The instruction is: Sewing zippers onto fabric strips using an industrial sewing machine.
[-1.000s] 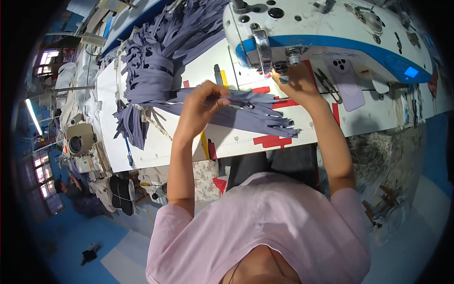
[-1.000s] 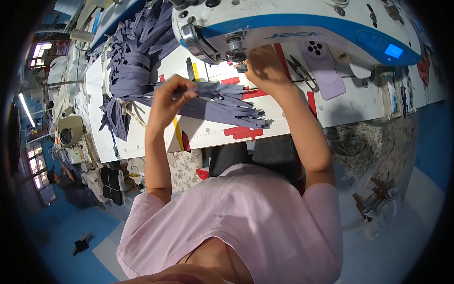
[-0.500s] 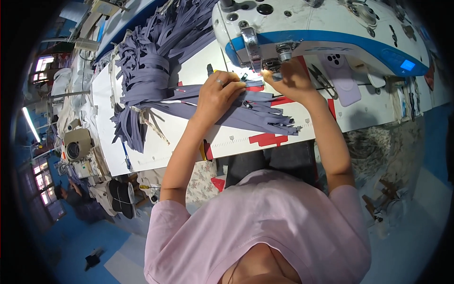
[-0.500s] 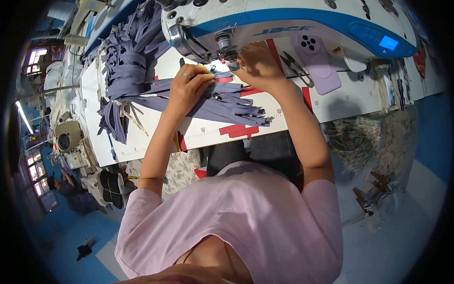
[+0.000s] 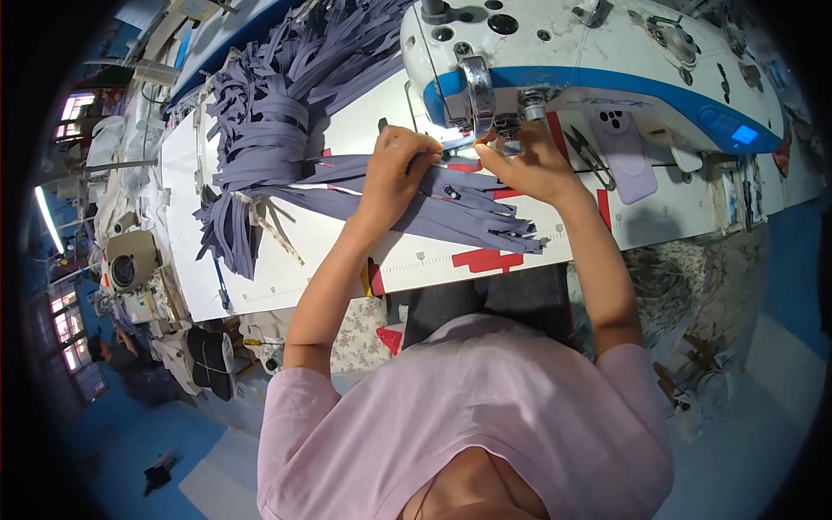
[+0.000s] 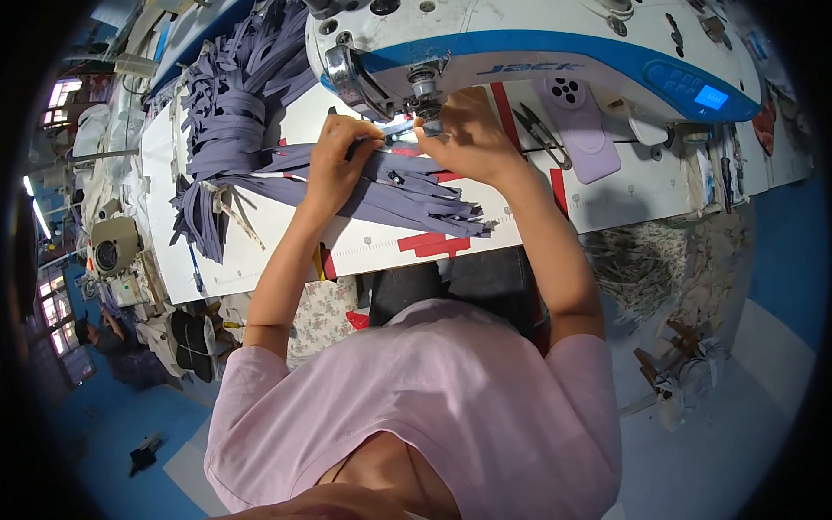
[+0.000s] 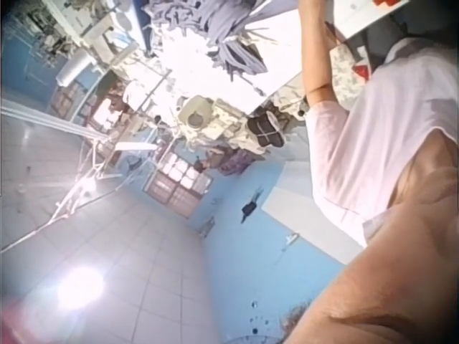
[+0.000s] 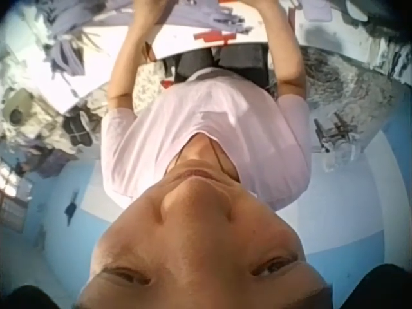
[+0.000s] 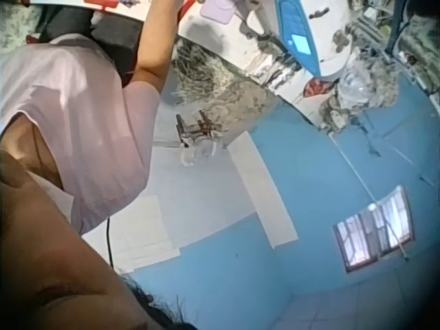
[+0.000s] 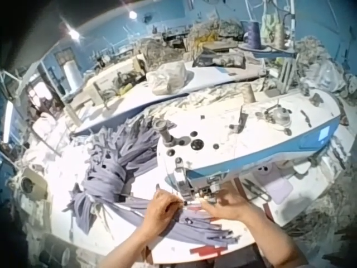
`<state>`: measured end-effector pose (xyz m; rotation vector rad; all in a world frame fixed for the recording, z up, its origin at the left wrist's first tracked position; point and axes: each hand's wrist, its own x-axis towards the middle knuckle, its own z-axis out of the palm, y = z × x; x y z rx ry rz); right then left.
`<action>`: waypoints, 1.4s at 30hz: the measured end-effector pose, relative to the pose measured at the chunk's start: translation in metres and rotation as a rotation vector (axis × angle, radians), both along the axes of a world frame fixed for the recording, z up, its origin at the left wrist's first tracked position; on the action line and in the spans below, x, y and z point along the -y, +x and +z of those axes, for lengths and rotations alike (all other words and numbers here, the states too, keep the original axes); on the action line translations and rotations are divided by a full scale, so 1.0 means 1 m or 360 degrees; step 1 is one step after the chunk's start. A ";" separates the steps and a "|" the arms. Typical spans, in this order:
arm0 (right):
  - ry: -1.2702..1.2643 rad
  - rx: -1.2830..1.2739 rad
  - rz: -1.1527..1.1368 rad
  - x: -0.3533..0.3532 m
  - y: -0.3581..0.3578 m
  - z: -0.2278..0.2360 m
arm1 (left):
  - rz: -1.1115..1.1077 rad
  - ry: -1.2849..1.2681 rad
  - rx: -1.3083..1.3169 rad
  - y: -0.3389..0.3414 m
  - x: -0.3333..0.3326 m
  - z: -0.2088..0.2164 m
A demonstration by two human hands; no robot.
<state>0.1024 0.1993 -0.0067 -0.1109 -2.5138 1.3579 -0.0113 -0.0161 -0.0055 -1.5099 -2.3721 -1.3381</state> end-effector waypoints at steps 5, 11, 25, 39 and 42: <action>0.0209 0.0097 -0.0035 -0.001 -0.003 -0.002 | 0.0040 -0.0151 0.0177 0.002 -0.001 0.001; 0.0207 -0.0006 -0.0017 0.005 -0.004 -0.008 | -0.0019 -0.0229 0.0024 0.005 -0.006 0.009; 0.0704 -0.0441 -0.0137 0.009 -0.005 -0.017 | 0.0154 -0.0242 -0.0233 0.014 -0.013 0.009; 0.0479 -0.0096 -0.0188 0.010 -0.005 -0.015 | 0.0123 -0.0184 0.0003 -0.006 -0.022 0.006; 0.0333 -0.0034 -0.0221 0.011 -0.007 -0.009 | 0.0109 -0.0150 -0.0012 -0.007 -0.023 0.004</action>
